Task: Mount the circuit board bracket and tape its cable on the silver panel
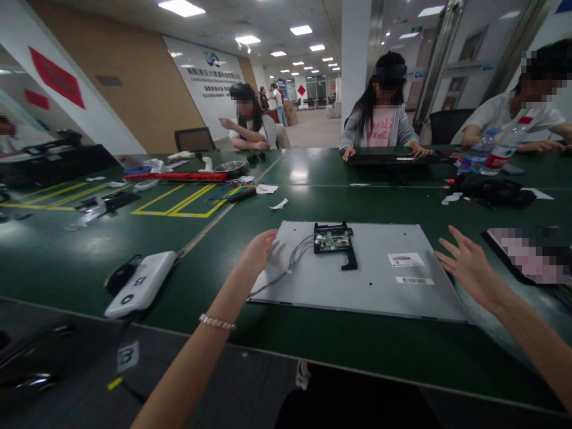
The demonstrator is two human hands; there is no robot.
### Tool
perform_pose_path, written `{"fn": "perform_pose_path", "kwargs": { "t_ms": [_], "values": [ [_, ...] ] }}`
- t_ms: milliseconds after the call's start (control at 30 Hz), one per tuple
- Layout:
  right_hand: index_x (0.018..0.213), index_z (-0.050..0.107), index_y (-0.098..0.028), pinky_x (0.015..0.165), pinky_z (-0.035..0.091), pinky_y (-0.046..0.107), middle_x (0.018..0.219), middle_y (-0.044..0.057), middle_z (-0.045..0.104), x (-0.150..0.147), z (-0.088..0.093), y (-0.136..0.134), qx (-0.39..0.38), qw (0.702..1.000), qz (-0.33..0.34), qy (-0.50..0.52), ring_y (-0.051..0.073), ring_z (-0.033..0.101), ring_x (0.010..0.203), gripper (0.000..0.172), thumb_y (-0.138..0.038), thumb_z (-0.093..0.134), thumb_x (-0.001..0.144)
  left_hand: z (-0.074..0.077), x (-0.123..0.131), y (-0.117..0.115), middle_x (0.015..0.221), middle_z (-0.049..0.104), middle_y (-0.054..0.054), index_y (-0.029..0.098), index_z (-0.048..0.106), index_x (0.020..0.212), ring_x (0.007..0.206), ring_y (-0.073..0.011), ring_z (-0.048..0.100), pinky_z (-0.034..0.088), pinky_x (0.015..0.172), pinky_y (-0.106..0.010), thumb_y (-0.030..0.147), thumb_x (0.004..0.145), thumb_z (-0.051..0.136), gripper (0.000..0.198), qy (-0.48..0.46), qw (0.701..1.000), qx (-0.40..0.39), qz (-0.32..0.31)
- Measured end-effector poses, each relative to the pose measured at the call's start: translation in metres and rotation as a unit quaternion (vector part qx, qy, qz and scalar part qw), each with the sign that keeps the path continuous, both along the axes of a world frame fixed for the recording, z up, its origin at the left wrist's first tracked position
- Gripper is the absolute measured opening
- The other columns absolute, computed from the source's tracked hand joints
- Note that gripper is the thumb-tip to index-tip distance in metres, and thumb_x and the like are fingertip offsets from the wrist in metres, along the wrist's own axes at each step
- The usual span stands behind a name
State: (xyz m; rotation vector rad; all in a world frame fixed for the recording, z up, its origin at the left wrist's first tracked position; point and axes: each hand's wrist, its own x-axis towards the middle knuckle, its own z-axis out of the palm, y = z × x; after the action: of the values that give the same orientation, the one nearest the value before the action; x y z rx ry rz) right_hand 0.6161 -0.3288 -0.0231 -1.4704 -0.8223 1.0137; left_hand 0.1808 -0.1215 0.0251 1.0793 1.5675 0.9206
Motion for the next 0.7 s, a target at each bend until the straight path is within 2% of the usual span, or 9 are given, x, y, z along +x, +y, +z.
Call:
{"fn": "perform_pose_path", "kwargs": {
  "t_ms": [167, 367, 533, 700],
  "values": [
    [0.152, 0.014, -0.037, 0.110, 0.030, 0.055, 0.158, 0.011, 0.025, 0.015, -0.006, -0.009, -0.006, 0.998, -0.034, -0.044, 0.033, 0.037, 0.137, 0.076, -0.071, 0.029, 0.085, -0.003, 0.025, -0.016, 0.106, 0.067, -0.009, 0.019, 0.066, 0.100, 0.112, -0.0258, 0.058, 0.050, 0.089, -0.036, 0.022, 0.081, 0.053, 0.023, 0.001, 0.999, 0.034, -0.018],
    [0.152, 0.022, -0.031, 0.109, 0.033, 0.055, 0.154, 0.013, 0.035, 0.026, -0.013, -0.013, -0.027, 0.989, -0.084, -0.115, 0.035, 0.039, 0.136, 0.078, -0.069, 0.035, 0.085, -0.009, 0.044, -0.037, 0.113, 0.066, -0.007, 0.022, 0.065, 0.106, 0.109, -0.0269, 0.059, 0.051, 0.079, -0.034, 0.032, 0.076, 0.057, 0.033, -0.004, 0.999, 0.027, -0.047],
    [0.151, 0.024, -0.033, 0.108, 0.032, 0.059, 0.152, 0.012, 0.036, 0.026, -0.013, -0.016, -0.054, 0.974, -0.124, -0.180, 0.037, 0.036, 0.138, 0.077, -0.066, 0.044, 0.084, -0.010, 0.062, -0.059, 0.116, 0.065, -0.005, 0.024, 0.066, 0.102, 0.115, -0.0274, 0.055, 0.047, 0.087, -0.036, 0.032, 0.071, 0.059, 0.033, -0.034, 0.997, 0.035, -0.053],
    [0.151, 0.023, -0.026, 0.110, 0.030, 0.055, 0.153, 0.015, 0.033, 0.025, -0.014, -0.015, -0.054, 0.956, -0.102, -0.270, 0.035, 0.033, 0.139, 0.078, -0.061, 0.045, 0.085, -0.012, 0.079, -0.073, 0.114, 0.065, -0.004, 0.024, 0.064, 0.101, 0.113, -0.0268, 0.055, 0.044, 0.093, -0.037, 0.025, 0.071, 0.059, 0.031, -0.070, 0.996, 0.034, -0.047]
  ]
}}
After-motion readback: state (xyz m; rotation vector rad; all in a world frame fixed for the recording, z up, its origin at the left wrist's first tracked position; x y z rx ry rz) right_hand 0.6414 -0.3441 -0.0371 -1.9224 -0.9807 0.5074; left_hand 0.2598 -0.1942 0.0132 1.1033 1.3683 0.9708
